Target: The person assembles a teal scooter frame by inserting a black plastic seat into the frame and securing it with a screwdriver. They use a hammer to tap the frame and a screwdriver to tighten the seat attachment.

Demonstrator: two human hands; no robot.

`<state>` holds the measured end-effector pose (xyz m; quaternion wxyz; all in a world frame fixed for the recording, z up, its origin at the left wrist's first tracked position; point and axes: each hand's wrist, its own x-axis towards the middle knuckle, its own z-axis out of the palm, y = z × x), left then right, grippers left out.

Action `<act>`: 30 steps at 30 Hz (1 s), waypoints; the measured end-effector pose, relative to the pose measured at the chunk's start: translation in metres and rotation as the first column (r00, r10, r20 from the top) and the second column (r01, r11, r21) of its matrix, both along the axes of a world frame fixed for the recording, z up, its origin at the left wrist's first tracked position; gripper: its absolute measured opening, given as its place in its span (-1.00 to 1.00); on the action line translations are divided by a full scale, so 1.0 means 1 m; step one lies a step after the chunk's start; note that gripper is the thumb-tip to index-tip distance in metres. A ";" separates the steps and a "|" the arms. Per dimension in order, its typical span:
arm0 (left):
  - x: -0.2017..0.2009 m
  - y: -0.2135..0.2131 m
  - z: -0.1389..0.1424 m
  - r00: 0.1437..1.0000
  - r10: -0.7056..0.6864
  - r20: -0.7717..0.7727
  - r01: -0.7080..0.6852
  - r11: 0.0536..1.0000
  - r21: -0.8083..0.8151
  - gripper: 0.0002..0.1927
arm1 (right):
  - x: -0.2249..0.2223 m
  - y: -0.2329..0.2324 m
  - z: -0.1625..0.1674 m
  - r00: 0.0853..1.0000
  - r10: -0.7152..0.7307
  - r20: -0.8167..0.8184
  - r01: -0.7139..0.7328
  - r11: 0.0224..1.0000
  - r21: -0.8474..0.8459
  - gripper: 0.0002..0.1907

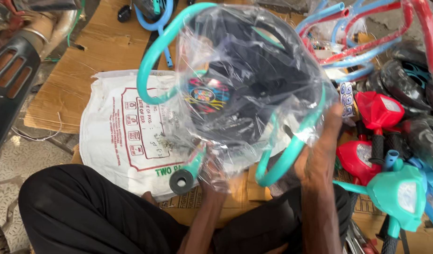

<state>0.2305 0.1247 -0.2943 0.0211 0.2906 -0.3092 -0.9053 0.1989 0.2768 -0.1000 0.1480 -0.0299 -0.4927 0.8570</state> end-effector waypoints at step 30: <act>-0.011 -0.030 0.041 0.872 -0.487 0.055 0.485 0.874 0.039 -0.65 | -0.116 0.038 0.065 0.972 0.086 0.220 -0.205 0.768 0.606 -0.35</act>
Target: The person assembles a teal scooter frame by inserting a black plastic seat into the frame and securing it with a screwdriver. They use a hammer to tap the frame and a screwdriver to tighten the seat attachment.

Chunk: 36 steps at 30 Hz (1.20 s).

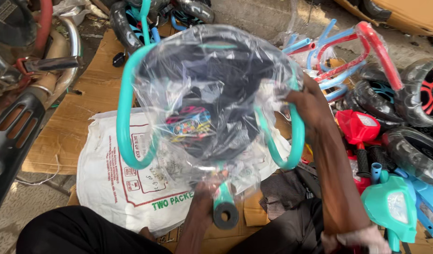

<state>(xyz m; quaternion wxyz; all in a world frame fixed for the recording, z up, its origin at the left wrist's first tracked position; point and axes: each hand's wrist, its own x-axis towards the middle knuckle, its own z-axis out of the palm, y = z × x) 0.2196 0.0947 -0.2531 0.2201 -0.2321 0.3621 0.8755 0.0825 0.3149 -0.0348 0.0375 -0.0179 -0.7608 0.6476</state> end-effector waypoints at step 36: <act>-0.077 -0.069 0.094 0.536 -0.751 -0.387 -0.583 0.003 -0.813 -0.63 | 0.023 -0.086 -0.193 0.995 0.081 0.063 -0.102 0.861 0.498 -0.66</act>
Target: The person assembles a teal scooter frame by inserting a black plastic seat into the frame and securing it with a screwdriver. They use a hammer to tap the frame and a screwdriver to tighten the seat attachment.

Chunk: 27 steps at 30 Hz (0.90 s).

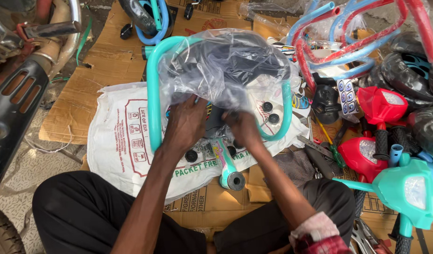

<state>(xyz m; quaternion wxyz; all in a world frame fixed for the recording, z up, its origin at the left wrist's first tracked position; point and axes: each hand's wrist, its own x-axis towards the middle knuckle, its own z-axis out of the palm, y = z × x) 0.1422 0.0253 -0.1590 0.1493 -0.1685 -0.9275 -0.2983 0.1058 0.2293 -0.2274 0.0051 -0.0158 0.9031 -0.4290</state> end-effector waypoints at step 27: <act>-0.004 0.016 -0.072 0.814 0.555 -0.168 -0.488 0.812 0.320 -0.42 | -0.020 0.025 0.008 0.927 0.133 0.351 0.165 0.695 -0.699 -0.82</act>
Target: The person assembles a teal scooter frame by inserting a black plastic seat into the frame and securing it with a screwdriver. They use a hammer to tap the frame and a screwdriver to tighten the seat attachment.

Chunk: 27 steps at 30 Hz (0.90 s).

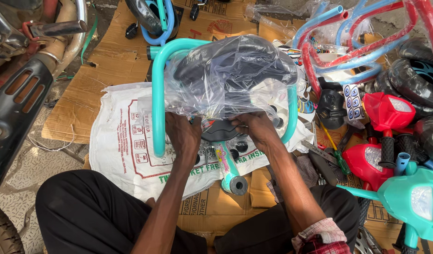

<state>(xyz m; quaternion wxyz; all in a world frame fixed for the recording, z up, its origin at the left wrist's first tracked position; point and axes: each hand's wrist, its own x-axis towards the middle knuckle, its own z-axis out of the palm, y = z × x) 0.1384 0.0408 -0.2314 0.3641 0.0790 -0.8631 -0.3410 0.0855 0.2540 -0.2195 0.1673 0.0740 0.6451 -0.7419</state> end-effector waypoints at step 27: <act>0.094 0.018 0.032 0.886 -0.454 -0.093 0.463 0.860 0.213 -0.77 | 0.032 0.031 -0.004 0.980 0.179 -0.087 -0.182 0.983 -0.027 -0.77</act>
